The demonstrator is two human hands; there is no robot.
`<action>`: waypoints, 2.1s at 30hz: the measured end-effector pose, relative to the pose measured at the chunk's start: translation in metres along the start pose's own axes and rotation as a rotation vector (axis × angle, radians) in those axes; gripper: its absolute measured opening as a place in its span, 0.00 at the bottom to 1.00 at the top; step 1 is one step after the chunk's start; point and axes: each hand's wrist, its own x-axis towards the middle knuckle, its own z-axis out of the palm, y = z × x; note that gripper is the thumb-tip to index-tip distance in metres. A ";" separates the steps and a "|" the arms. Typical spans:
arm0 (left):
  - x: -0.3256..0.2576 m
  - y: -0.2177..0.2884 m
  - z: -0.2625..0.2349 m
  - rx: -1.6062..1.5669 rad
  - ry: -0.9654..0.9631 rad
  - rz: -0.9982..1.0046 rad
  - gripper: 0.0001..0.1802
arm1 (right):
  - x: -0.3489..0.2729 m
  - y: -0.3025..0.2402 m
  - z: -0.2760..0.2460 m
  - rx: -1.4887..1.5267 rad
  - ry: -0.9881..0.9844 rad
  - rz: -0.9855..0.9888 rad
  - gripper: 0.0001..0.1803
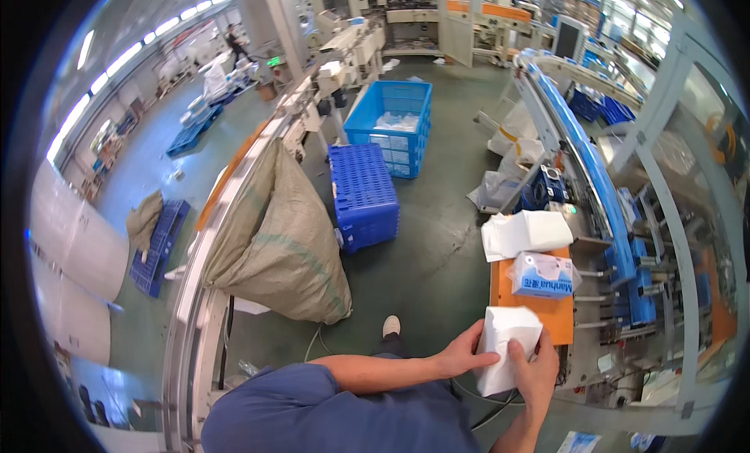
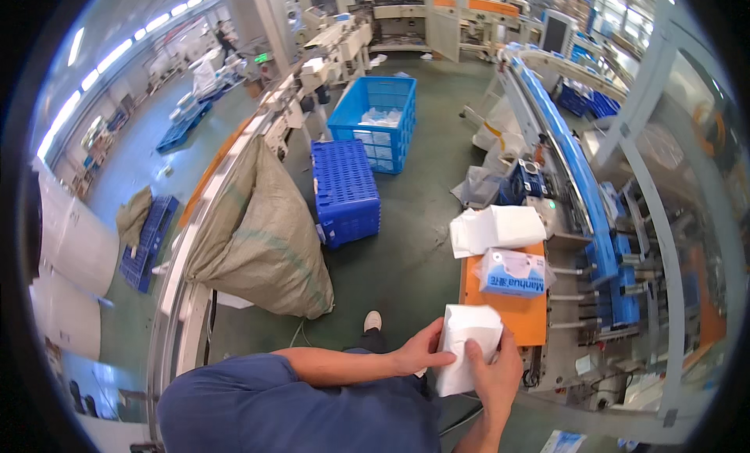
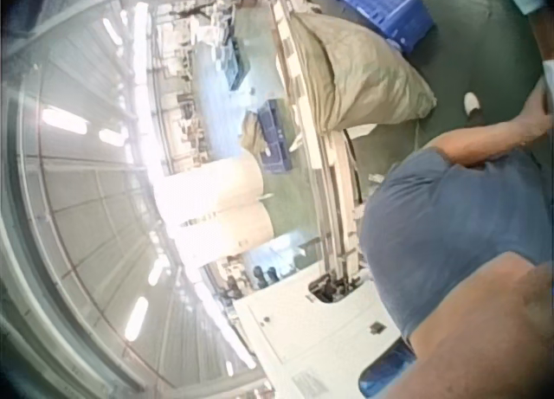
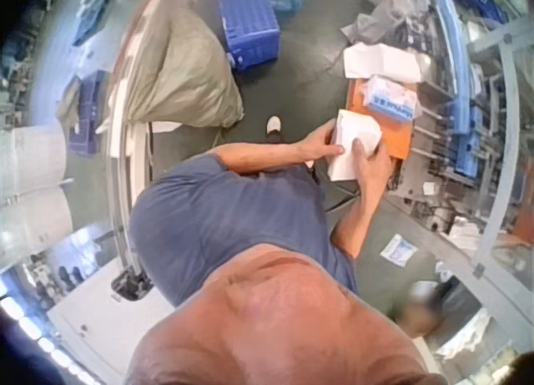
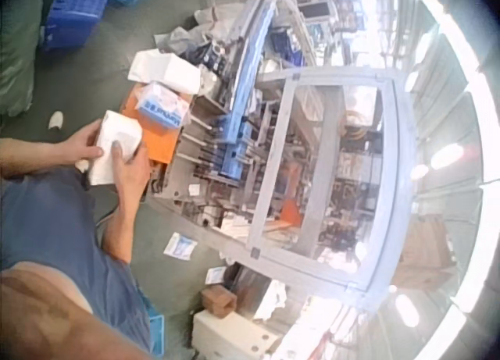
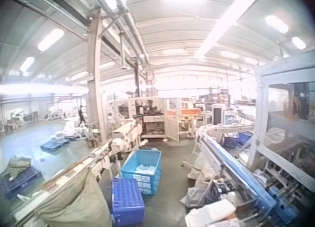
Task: The person walks through a factory floor, briefly interacts with a machine's control panel, and then proceeds to a workstation. They pick up stacks of white folded items, separate them, and place them into a blue plastic basket.
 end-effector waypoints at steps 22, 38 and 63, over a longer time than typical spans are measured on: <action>-0.196 0.088 -0.304 -0.245 0.241 -0.093 0.49 | 0.047 -0.125 0.276 0.266 -1.311 -0.061 0.47; -0.439 0.185 -0.505 -0.367 0.935 0.303 0.33 | 0.028 -0.361 0.608 0.099 -1.590 -0.451 0.43; -0.419 0.143 -0.616 1.138 1.759 0.106 0.15 | 0.066 -0.163 0.293 0.343 -0.492 -0.007 0.25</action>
